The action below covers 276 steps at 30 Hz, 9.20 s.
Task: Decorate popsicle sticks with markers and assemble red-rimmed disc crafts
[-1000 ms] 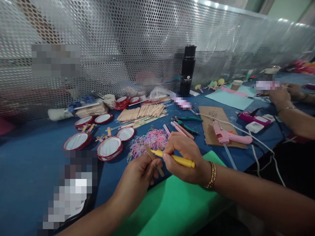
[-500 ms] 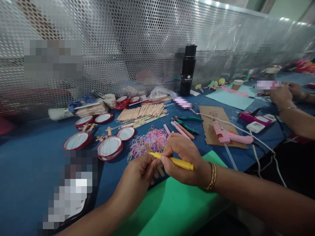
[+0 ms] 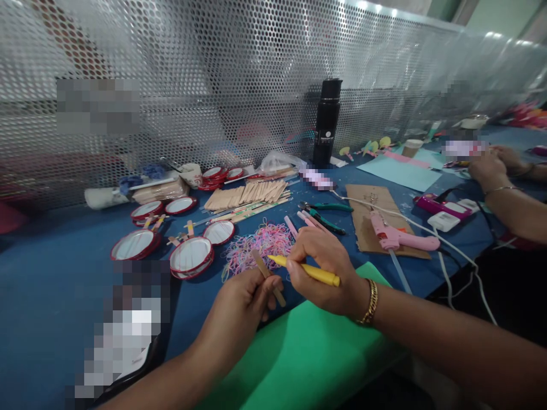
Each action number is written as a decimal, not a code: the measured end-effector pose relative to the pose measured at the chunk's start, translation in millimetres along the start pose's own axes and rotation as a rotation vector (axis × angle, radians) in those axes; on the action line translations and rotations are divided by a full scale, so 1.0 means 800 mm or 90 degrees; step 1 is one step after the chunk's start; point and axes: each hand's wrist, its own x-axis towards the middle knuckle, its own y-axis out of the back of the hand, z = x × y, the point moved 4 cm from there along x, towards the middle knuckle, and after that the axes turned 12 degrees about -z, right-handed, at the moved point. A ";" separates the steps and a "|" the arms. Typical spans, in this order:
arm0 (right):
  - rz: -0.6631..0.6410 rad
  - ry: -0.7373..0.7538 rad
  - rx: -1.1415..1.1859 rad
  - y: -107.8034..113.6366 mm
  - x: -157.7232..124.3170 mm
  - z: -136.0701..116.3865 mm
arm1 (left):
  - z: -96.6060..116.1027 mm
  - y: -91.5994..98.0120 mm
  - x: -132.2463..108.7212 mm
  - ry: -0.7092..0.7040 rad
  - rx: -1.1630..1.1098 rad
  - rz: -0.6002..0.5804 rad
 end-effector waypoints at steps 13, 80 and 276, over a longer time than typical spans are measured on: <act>-0.017 0.019 0.035 -0.003 -0.004 -0.003 | -0.002 -0.002 -0.001 0.002 -0.019 -0.014; -0.027 0.012 0.037 -0.002 -0.004 -0.001 | -0.003 -0.002 0.001 0.009 -0.026 -0.010; 0.122 -0.203 0.204 -0.015 -0.005 0.038 | 0.018 0.012 0.027 -0.100 0.006 0.128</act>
